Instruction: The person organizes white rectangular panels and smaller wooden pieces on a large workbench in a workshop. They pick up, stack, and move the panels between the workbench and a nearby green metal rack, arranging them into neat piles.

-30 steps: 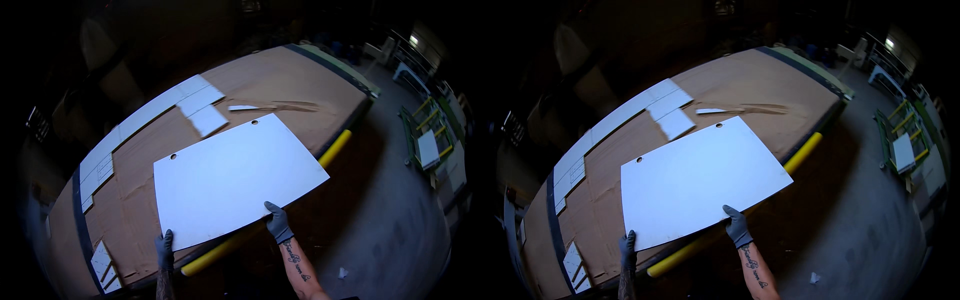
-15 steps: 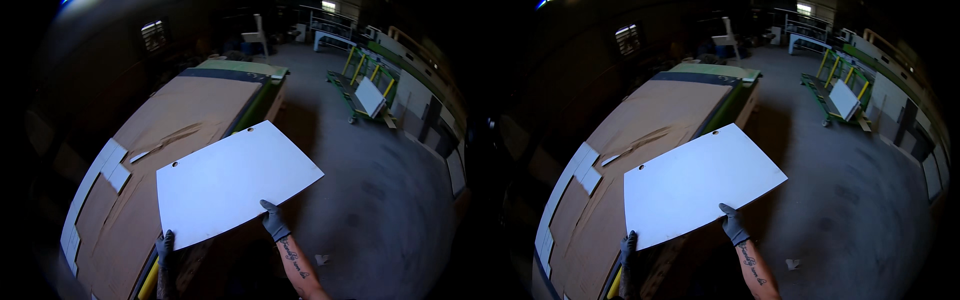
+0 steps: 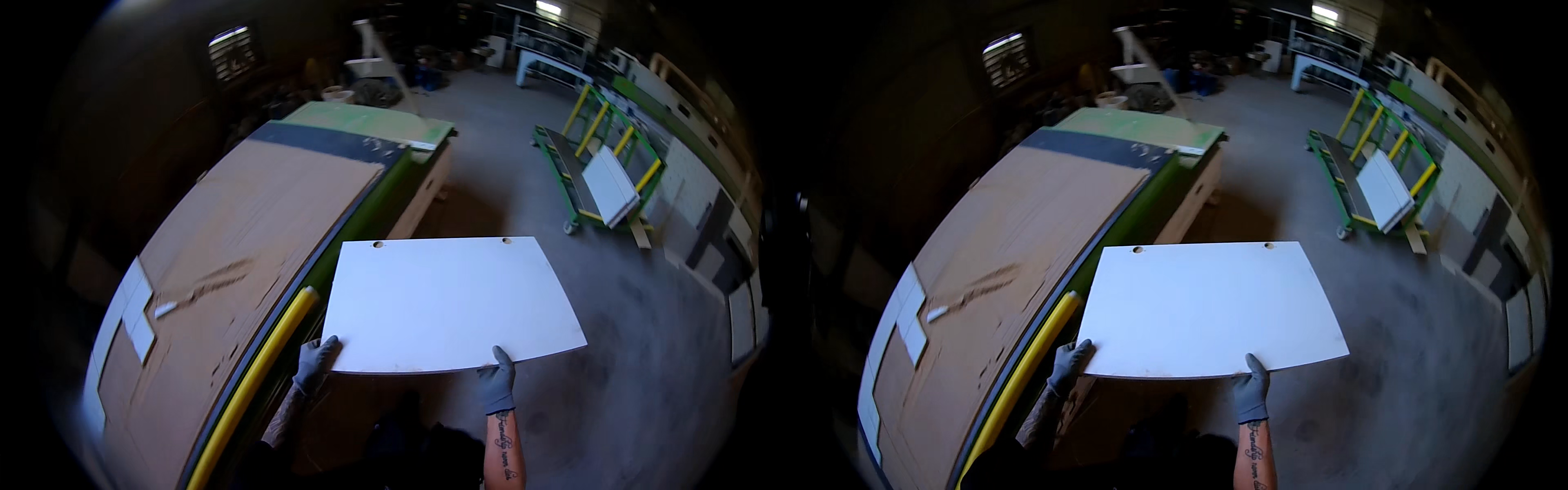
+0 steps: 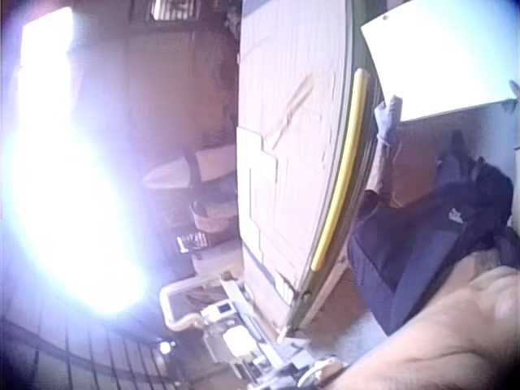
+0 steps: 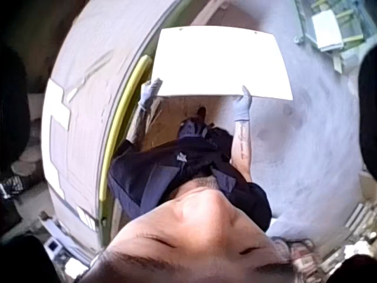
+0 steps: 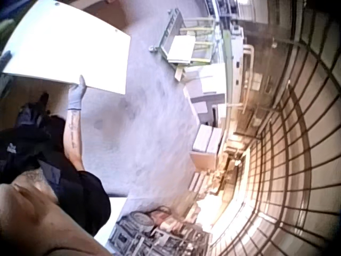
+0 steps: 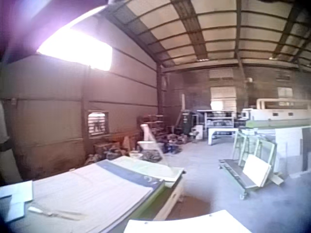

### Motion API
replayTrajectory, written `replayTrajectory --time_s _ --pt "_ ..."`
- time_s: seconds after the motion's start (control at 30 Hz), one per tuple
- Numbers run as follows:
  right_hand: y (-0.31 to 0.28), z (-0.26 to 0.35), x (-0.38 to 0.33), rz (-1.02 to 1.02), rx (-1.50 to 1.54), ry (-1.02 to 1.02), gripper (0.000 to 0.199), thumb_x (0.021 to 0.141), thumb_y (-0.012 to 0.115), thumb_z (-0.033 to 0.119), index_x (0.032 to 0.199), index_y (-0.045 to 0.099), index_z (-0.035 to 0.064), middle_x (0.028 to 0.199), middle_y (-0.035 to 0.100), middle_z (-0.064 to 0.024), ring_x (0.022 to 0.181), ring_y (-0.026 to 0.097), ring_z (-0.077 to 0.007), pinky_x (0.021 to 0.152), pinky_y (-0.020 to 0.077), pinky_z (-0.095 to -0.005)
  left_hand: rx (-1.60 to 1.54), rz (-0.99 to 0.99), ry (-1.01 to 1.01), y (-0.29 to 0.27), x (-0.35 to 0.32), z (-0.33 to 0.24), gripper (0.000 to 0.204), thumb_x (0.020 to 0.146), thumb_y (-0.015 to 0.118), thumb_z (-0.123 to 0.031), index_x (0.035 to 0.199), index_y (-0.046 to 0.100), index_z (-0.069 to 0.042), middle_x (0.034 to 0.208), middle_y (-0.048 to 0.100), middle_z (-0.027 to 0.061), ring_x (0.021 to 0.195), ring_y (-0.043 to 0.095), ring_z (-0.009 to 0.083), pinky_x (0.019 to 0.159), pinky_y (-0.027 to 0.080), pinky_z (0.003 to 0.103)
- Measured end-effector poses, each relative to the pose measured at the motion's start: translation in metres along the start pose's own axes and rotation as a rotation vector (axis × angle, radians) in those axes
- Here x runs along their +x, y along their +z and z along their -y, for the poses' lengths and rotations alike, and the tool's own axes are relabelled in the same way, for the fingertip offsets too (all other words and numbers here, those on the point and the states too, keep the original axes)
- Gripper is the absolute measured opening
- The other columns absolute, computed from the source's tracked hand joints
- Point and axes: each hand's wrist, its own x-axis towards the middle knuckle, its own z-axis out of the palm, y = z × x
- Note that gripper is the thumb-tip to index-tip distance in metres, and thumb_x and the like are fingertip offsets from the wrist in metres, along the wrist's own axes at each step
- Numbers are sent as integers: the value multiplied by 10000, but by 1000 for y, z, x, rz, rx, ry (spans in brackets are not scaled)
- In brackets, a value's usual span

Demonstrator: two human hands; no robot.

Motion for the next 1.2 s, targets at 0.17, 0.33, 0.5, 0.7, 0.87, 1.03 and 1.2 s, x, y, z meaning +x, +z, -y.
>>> replayTrajectory --time_s 0.17,0.33,0.5,0.7,0.87,1.03,1.2 --pt "-25 113 151 -184 30 -146 229 874 707 118 1094 644 102 944 678 -62 710 634 -196 537 511 -330 30 221 11 167 174 -1 251 976 670 -209 990 725 36 929 723 61 770 655 91 645 509 241" --pt "-96 261 323 -289 188 -241 156 866 712 118 1011 653 119 857 672 -67 601 606 -207 507 501 -332 353 643 636 414 335 -30 209 952 620 -134 1080 688 16 953 722 99 792 692 221 669 531 292" --pt "-91 398 464 -400 136 -361 122 868 726 148 929 620 138 803 643 -48 570 596 -208 466 460 -324 399 562 689 609 472 -34 215 921 685 -134 1053 718 33 1050 739 141 916 722 226 745 565 305" --pt "-87 603 684 -418 187 -385 115 881 712 114 890 608 163 868 638 -12 694 626 -182 514 484 -324 155 577 -28 917 607 -137 323 926 723 -249 1043 738 52 947 738 63 779 685 136 642 531 266" --pt "-81 703 880 -531 224 -472 114 893 693 97 917 612 173 882 630 11 796 633 -167 563 499 -317 217 671 4 1127 752 -190 350 911 723 -301 1038 737 25 892 713 56 641 633 141 506 476 307" --pt "-71 809 1058 -527 189 -525 117 920 660 146 1028 619 128 916 640 -5 810 641 -172 644 518 -311 492 876 -33 1349 926 -267 420 892 713 -408 969 749 4 770 681 53 592 598 150 491 466 321" --pt "-28 886 1204 -521 310 -645 143 918 649 195 1009 629 86 877 650 -30 640 581 -151 545 454 -274 686 933 -100 1534 1043 -347 500 892 679 -483 988 747 4 788 692 61 632 617 160 530 493 332"
